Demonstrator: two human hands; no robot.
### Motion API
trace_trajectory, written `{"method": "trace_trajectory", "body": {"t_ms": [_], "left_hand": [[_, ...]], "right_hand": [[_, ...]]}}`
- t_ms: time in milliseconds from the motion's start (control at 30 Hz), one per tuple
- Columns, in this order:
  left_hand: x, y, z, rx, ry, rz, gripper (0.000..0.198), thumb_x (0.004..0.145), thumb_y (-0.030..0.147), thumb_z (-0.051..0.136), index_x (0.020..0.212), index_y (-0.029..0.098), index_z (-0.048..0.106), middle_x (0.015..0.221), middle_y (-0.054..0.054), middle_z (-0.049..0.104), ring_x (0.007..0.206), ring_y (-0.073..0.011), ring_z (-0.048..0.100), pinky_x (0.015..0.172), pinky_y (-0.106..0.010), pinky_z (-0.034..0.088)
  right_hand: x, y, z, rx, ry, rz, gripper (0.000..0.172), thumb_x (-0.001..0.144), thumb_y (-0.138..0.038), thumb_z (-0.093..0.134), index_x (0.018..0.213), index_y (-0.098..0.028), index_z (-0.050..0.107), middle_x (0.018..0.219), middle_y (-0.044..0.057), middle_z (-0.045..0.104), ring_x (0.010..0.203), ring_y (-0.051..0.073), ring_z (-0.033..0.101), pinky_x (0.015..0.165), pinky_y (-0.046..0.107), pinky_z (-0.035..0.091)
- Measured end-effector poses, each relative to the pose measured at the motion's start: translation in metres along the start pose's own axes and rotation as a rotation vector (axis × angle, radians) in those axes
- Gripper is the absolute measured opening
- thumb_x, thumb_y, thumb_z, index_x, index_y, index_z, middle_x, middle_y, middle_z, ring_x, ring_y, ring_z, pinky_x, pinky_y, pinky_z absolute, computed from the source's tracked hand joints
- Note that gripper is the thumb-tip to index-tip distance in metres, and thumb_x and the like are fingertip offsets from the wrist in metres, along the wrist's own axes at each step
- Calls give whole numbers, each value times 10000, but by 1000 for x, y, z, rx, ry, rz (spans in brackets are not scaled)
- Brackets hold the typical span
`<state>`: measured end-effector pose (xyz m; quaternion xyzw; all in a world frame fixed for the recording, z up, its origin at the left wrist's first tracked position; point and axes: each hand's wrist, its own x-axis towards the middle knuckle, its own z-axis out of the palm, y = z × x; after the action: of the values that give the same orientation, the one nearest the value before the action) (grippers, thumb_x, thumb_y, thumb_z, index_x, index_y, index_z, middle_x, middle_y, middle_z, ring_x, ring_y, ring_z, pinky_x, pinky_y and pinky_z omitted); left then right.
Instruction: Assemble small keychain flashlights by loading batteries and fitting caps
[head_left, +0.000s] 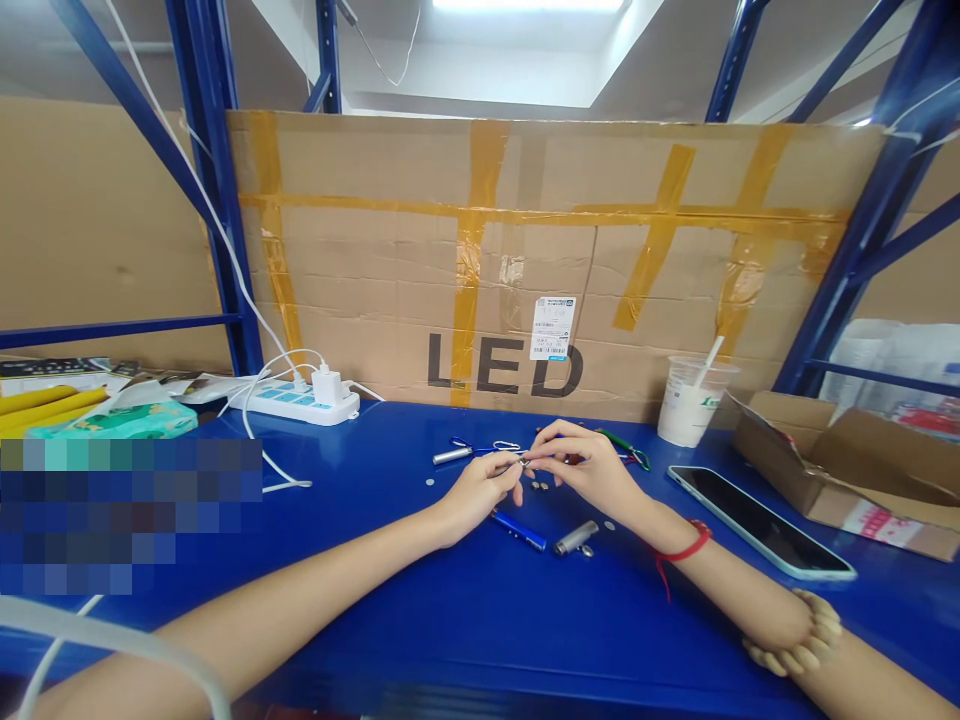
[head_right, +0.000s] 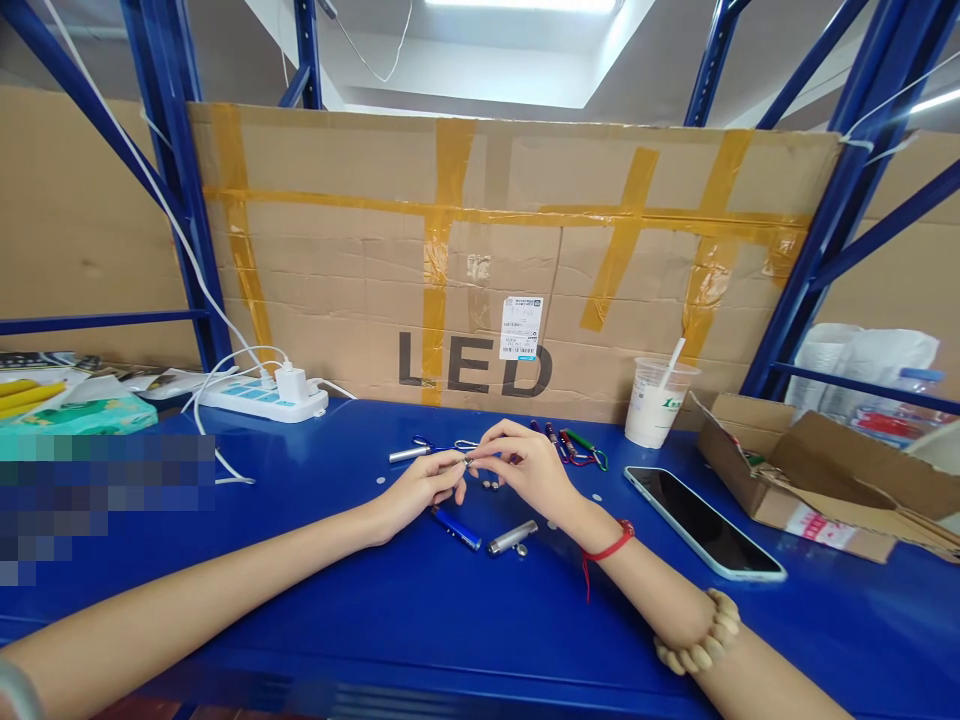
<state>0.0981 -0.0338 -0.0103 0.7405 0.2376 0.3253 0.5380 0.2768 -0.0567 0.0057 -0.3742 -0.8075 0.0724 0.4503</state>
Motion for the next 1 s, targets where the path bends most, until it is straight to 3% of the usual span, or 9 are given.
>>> {"method": "trace_trajectory", "body": {"t_ms": [200,500,767,1000], "left_hand": [[-4,3,-1,263,-40,132,261,863,342,382,773,150,534,602,19,500,580,-110,412,595,-234,319],[-6,4,-1,312,-6,111,312,859,303,387,607,151,490,646,28,489,580,-95,421,598,-216,344],[-5,3,-2,451,29,175,279,835,243,418,623,146,572,719,-5,592,711,-138,526,695,-231,380],[-6,5,1,426,95,184,197,819,230,450,722,151,603,769,-39,655,814,-175,591,785,-276,420]], "right_hand": [[1,0,-2,55,-41,87,213,710,-371,668,669,-164,698,770,41,585,489,73,528,463,229,489],[2,-5,3,-15,-36,222,224,676,-376,686,636,-156,701,694,42,608,532,97,529,482,232,452],[1,-1,2,61,-161,383,223,671,-362,678,676,-141,714,691,39,603,470,80,507,453,227,426],[1,-8,0,122,-182,466,279,657,-398,673,668,-121,703,659,41,614,441,74,482,424,217,394]]}}
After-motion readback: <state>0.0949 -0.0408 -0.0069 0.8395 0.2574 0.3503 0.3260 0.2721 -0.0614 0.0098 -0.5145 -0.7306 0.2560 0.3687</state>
